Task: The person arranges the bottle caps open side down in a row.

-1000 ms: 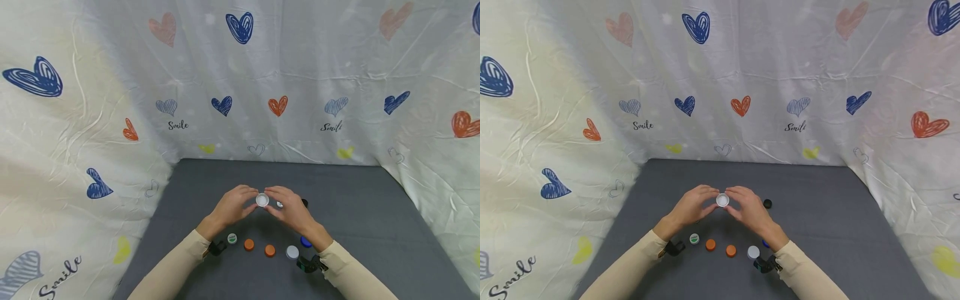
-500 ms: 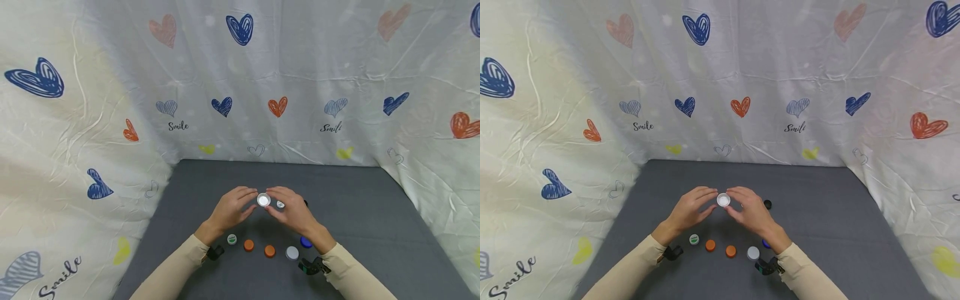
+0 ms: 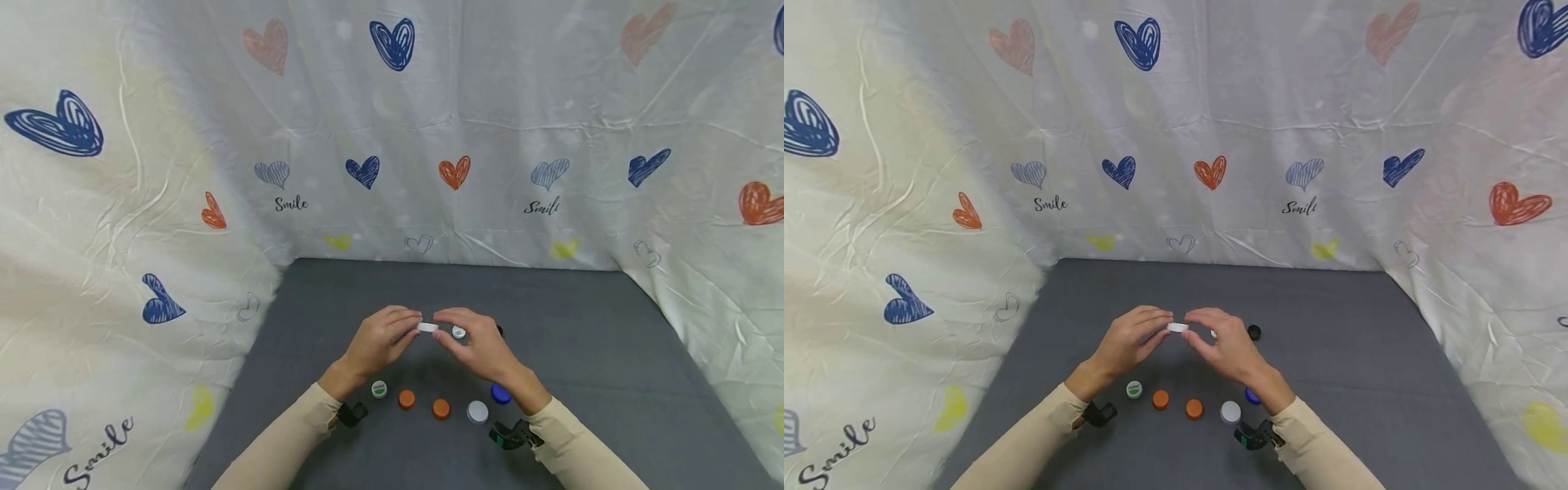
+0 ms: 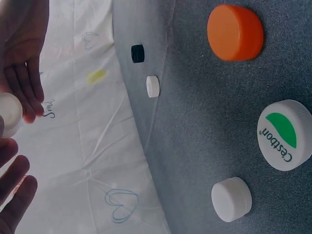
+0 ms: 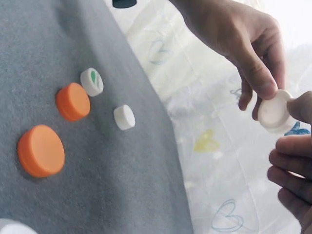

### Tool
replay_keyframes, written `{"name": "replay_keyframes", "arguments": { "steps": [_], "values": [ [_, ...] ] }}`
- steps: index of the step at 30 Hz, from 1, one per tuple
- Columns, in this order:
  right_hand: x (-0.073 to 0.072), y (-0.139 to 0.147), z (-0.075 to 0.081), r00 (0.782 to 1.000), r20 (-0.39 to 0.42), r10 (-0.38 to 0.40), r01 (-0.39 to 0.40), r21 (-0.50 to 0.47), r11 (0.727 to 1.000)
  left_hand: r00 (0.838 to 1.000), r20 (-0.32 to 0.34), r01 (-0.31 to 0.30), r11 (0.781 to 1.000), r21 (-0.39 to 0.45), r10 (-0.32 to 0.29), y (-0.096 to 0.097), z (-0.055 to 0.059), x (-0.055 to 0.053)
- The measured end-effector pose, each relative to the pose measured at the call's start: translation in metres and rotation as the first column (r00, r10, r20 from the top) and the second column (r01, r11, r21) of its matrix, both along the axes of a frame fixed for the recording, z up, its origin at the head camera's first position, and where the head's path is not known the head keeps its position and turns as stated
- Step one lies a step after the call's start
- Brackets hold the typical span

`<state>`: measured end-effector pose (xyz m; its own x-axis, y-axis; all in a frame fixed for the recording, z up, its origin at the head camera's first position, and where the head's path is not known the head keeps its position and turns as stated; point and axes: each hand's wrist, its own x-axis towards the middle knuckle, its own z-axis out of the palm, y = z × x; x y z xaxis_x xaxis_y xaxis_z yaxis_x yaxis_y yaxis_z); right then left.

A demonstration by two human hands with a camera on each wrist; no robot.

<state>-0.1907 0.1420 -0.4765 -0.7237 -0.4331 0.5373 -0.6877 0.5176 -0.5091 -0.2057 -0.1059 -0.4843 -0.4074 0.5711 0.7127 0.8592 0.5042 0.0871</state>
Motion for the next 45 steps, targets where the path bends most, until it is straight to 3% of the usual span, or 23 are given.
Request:
{"name": "replay_keyframes", "arguments": {
  "steps": [5, 8, 13, 19, 21, 23, 24, 26, 28, 32, 34, 38, 42, 45],
  "values": [
    [-0.004, 0.003, 0.002, 0.991, -0.137, 0.001, 0.002, 0.024, 1.0, 0.993, 0.113, -0.031, 0.999, 0.028, 0.028, -0.001, 0.002, 0.001],
    [-0.004, 0.003, 0.002, 0.974, -0.224, 0.026, -0.013, 0.058, 0.998, 0.966, 0.259, -0.038, 0.995, 0.092, 0.013, -0.001, 0.003, 0.001],
    [-0.005, 0.001, 0.002, 0.939, -0.337, 0.066, -0.03, 0.111, 0.993, 0.866, 0.496, -0.058, 0.973, 0.222, -0.062, 0.0, 0.005, 0.002],
    [-0.006, -0.004, -0.001, 0.916, -0.388, 0.1, -0.059, 0.118, 0.991, 0.746, 0.659, -0.085, 0.97, 0.227, -0.089, 0.0, 0.007, 0.002],
    [-0.006, -0.005, -0.002, 0.915, -0.389, 0.109, -0.065, 0.124, 0.99, 0.717, 0.691, -0.082, 0.973, 0.214, -0.092, -0.001, 0.008, 0.002],
    [-0.006, -0.006, -0.003, 0.917, -0.384, 0.11, -0.064, 0.131, 0.989, 0.701, 0.707, -0.079, 0.976, 0.203, -0.09, -0.002, 0.007, 0.002],
    [-0.006, -0.006, -0.004, 0.919, -0.38, 0.109, -0.063, 0.131, 0.989, 0.702, 0.707, -0.079, 0.978, 0.195, -0.085, -0.002, 0.007, 0.002],
    [-0.005, -0.005, -0.004, 0.924, -0.371, 0.098, -0.051, 0.132, 0.99, 0.726, 0.683, -0.072, 0.98, 0.183, -0.074, -0.003, 0.007, 0.002],
    [-0.005, -0.004, -0.004, 0.931, -0.354, 0.083, -0.041, 0.124, 0.991, 0.776, 0.628, -0.063, 0.984, 0.166, -0.056, -0.004, 0.008, 0.003],
    [-0.004, -0.002, -0.006, 0.948, -0.313, 0.052, -0.02, 0.107, 0.994, 0.897, 0.442, -0.044, 0.996, 0.073, 0.007, -0.005, 0.009, 0.003],
    [-0.004, -0.002, -0.007, 0.956, -0.29, 0.048, -0.02, 0.097, 0.995, 0.93, 0.366, -0.044, 0.999, 0.015, 0.036, -0.005, 0.01, 0.003],
    [-0.005, -0.006, -0.009, 0.965, -0.256, 0.059, -0.038, 0.086, 0.996, 0.955, 0.285, -0.059, 0.995, -0.076, 0.078, -0.006, 0.01, 0.002],
    [-0.007, -0.014, -0.013, 0.974, -0.222, 0.05, -0.025, 0.115, 0.993, 0.958, 0.248, -0.103, 0.982, -0.157, 0.14, -0.008, 0.009, 0.001],
    [-0.008, -0.02, -0.017, 0.984, -0.177, 0.032, -0.001, 0.171, 0.985, 0.951, 0.244, -0.134, 0.963, -0.234, 0.192, -0.01, 0.005, 0.0]
  ]
}}
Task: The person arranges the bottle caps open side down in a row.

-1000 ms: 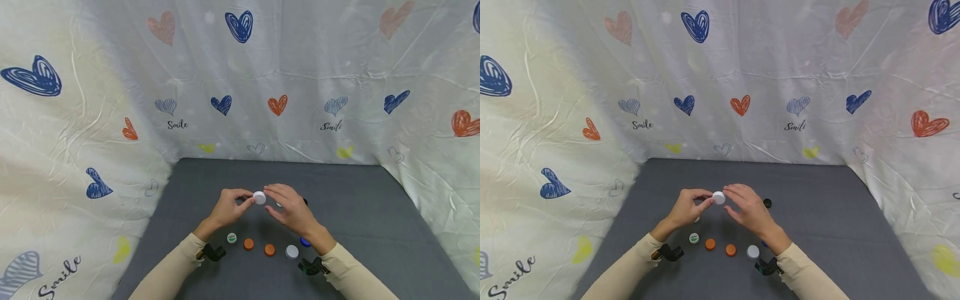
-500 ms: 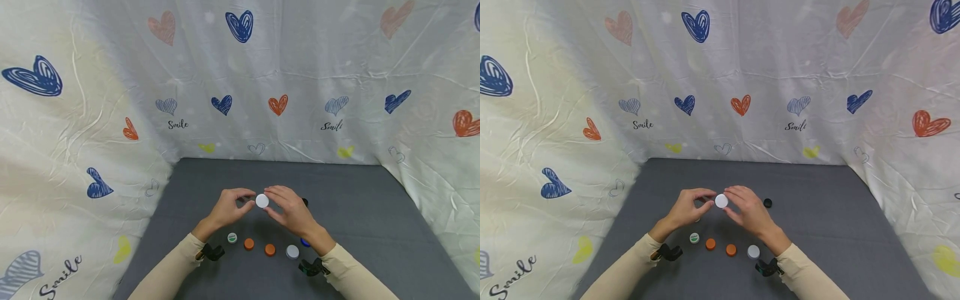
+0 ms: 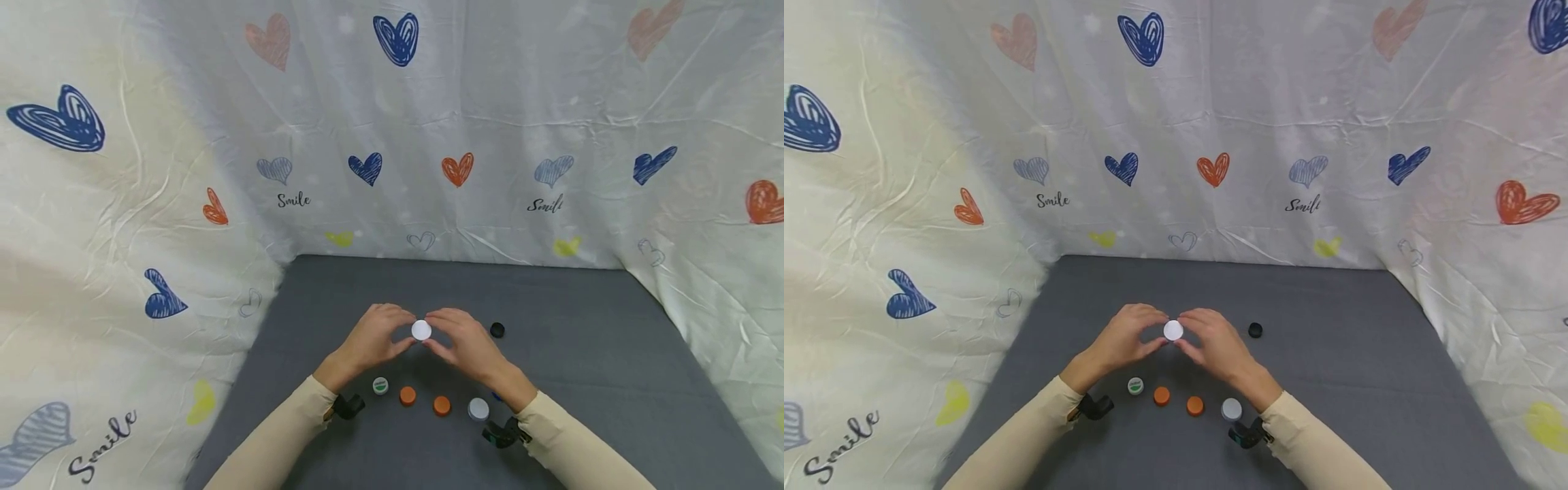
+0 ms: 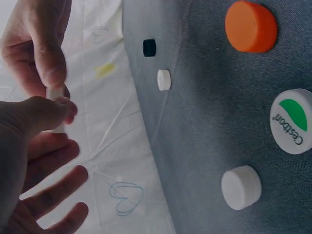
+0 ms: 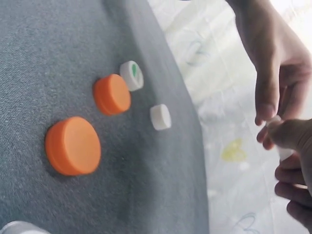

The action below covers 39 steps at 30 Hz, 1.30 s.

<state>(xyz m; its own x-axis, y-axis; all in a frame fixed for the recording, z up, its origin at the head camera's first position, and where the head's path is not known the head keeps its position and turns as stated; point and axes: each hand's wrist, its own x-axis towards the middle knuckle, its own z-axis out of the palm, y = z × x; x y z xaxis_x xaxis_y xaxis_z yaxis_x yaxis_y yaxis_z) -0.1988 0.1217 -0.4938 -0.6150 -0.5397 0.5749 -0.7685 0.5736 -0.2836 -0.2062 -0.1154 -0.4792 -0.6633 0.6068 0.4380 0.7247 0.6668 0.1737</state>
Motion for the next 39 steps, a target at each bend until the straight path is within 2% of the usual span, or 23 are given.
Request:
{"name": "replay_keyframes", "arguments": {
  "steps": [6, 13, 18, 24, 27, 31, 34, 36, 39],
  "values": [
    [-0.006, -0.012, -0.014, 0.995, 0.081, -0.05, 0.038, 0.142, 0.989, 0.996, 0.059, -0.058, 0.983, -0.173, 0.069, 0.001, -0.012, -0.005],
    [-0.011, -0.026, -0.037, 0.989, 0.141, -0.038, 0.007, 0.217, 0.976, 0.992, 0.057, -0.09, 0.942, -0.324, 0.114, 0.002, -0.036, -0.008],
    [-0.011, -0.034, -0.051, 0.99, 0.133, -0.056, 0.019, 0.263, 0.965, 0.991, 0.056, -0.094, 0.921, -0.377, 0.124, 0.003, -0.046, -0.008],
    [-0.009, -0.04, -0.059, 0.993, 0.09, -0.075, 0.042, 0.322, 0.946, 0.992, 0.042, -0.093, 0.907, -0.41, 0.121, 0.003, -0.053, -0.005],
    [-0.006, -0.041, -0.063, 0.993, 0.083, -0.085, 0.051, 0.355, 0.934, 0.992, 0.033, -0.095, 0.888, -0.451, 0.123, 0.004, -0.057, -0.002],
    [-0.003, -0.042, -0.067, 0.993, 0.074, -0.089, 0.057, 0.36, 0.931, 0.99, 0.022, -0.108, 0.857, -0.504, 0.138, 0.006, -0.062, 0.0],
    [-0.003, -0.043, -0.069, 0.992, 0.078, -0.096, 0.061, 0.362, 0.93, 0.99, 0.01, -0.118, 0.845, -0.522, 0.144, 0.007, -0.064, 0.0],
    [-0.004, -0.043, -0.07, 0.991, 0.085, -0.099, 0.061, 0.366, 0.929, 0.99, 0.008, -0.118, 0.843, -0.525, 0.143, 0.007, -0.064, 0.0],
    [-0.006, -0.041, -0.069, 0.99, 0.105, -0.098, 0.053, 0.365, 0.929, 0.989, 0.028, -0.111, 0.855, -0.507, 0.145, 0.006, -0.062, -0.002]
  ]
}}
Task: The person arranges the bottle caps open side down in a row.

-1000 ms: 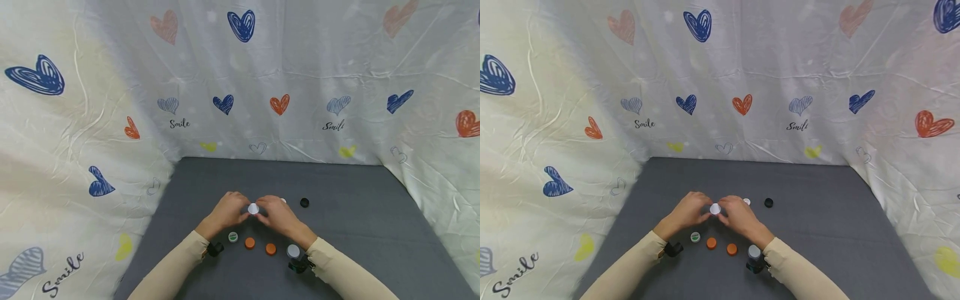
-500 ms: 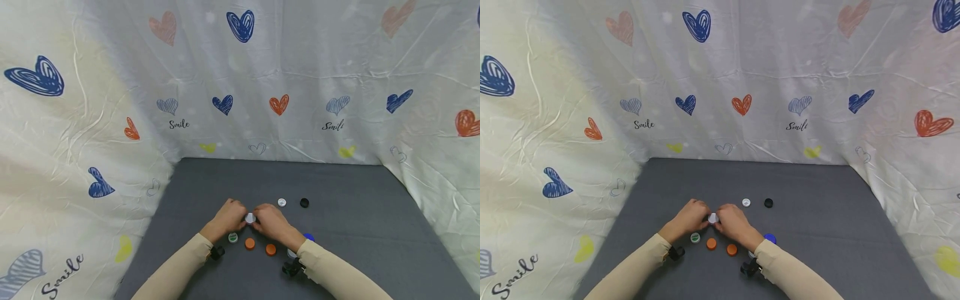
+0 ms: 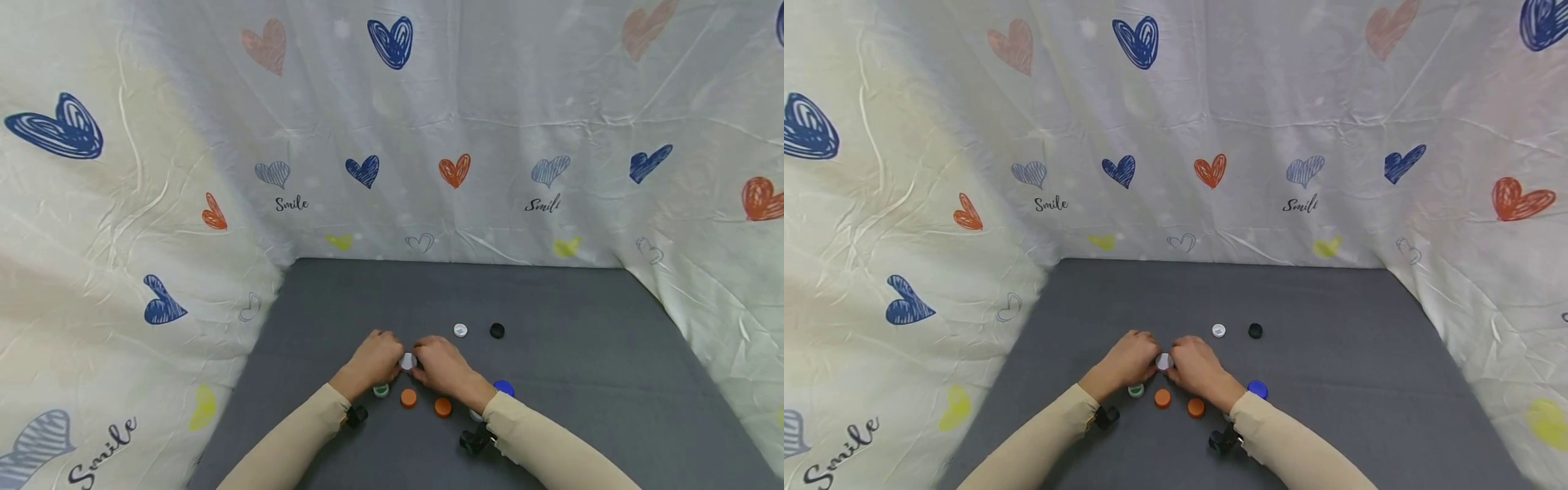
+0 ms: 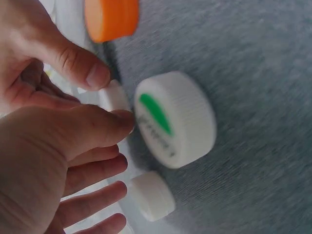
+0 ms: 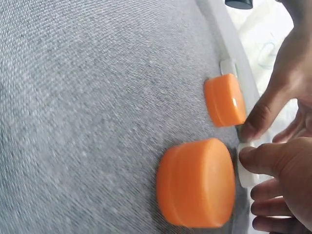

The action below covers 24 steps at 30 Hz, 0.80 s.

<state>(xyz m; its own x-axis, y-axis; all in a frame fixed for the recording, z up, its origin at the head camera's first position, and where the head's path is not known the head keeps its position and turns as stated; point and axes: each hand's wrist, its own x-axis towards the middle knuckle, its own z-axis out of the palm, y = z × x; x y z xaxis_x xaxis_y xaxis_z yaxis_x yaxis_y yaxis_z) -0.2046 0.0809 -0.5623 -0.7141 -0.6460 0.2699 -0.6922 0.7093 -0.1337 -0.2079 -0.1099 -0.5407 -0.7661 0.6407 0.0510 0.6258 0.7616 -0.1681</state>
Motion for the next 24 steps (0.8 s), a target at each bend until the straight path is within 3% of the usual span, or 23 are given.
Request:
{"name": "replay_keyframes", "arguments": {
  "steps": [10, 17, 24],
  "values": [
    [-0.012, 0.022, 0.023, 0.997, 0.027, -0.068, 0.068, -0.025, 0.997, 0.999, 0.02, -0.037, 0.997, 0.064, 0.036, 0.002, 0.024, -0.016],
    [-0.021, 0.039, 0.035, 0.997, 0.013, -0.079, 0.08, -0.036, 0.996, 1.0, 0.014, -0.01, 0.995, 0.095, 0.008, 0.012, 0.038, -0.026],
    [-0.028, 0.059, 0.046, 0.989, 0.01, -0.146, 0.146, -0.027, 0.989, 1.0, -0.02, 0.011, 0.992, 0.122, -0.009, 0.028, 0.051, -0.034]
  ]
}}
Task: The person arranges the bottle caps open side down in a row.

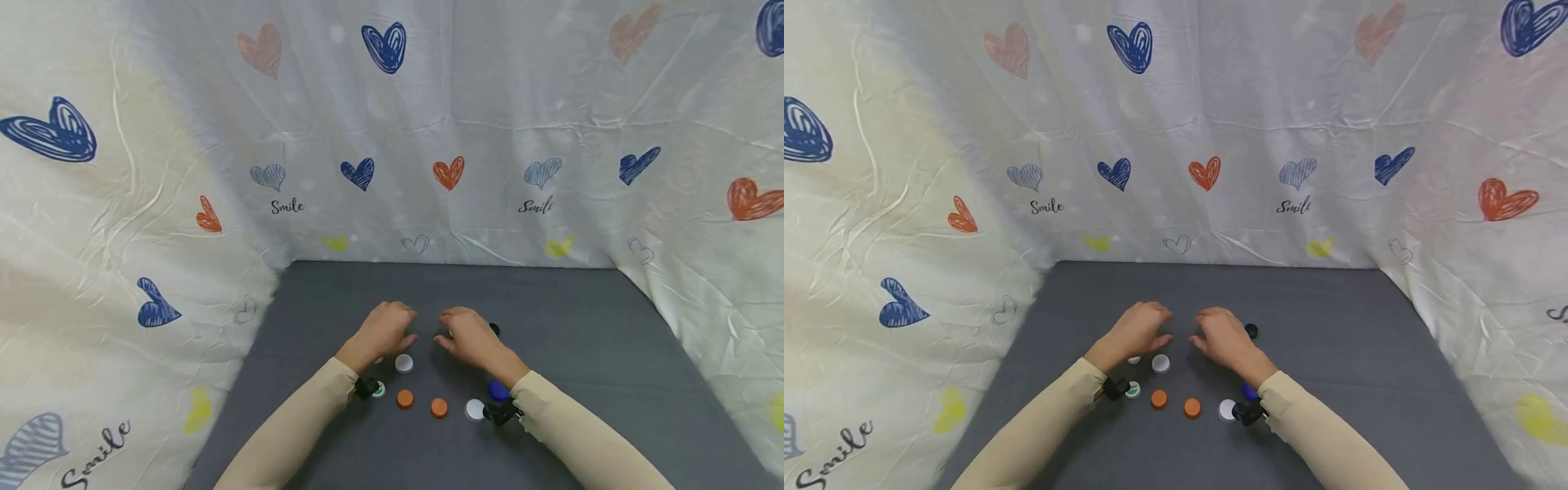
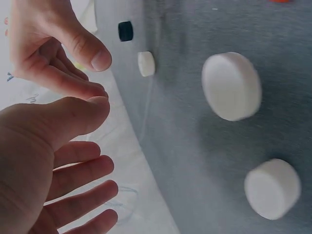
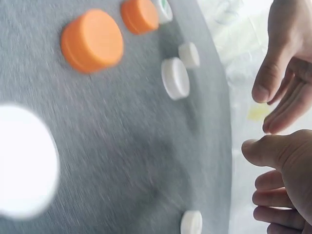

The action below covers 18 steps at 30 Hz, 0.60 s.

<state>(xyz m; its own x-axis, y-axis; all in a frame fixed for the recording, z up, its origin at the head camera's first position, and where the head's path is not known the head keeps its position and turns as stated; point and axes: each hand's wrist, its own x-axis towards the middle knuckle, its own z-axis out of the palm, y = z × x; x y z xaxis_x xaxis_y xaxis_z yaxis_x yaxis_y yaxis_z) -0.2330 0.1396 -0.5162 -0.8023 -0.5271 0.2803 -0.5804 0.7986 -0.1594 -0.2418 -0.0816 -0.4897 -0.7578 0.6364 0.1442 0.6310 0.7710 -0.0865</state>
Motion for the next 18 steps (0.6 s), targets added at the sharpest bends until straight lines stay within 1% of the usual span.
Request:
{"name": "replay_keyframes", "arguments": {
  "steps": [7, 10, 14, 18],
  "values": [
    [-0.008, 0.019, 0.01, 0.999, 0.01, -0.031, 0.031, -0.002, 1.0, 0.999, -0.042, 0.017, 1.0, -0.002, -0.017, 0.021, 0.005, -0.008],
    [-0.012, 0.026, 0.01, 0.999, 0.001, -0.038, 0.038, 0.009, 0.999, 0.999, -0.038, 0.013, 1.0, -0.004, -0.013, 0.03, 0.005, -0.013],
    [-0.016, 0.033, 0.008, 0.999, -0.012, -0.037, 0.037, 0.027, 0.999, 1.0, -0.01, 0.009, 1.0, -0.01, -0.009, 0.039, -0.002, -0.021],
    [-0.018, 0.04, 0.006, 0.999, -0.005, -0.048, 0.049, 0.05, 0.998, 1.0, 0.023, -0.011, 1.0, -0.021, 0.012, 0.049, -0.011, -0.029]
  ]
}}
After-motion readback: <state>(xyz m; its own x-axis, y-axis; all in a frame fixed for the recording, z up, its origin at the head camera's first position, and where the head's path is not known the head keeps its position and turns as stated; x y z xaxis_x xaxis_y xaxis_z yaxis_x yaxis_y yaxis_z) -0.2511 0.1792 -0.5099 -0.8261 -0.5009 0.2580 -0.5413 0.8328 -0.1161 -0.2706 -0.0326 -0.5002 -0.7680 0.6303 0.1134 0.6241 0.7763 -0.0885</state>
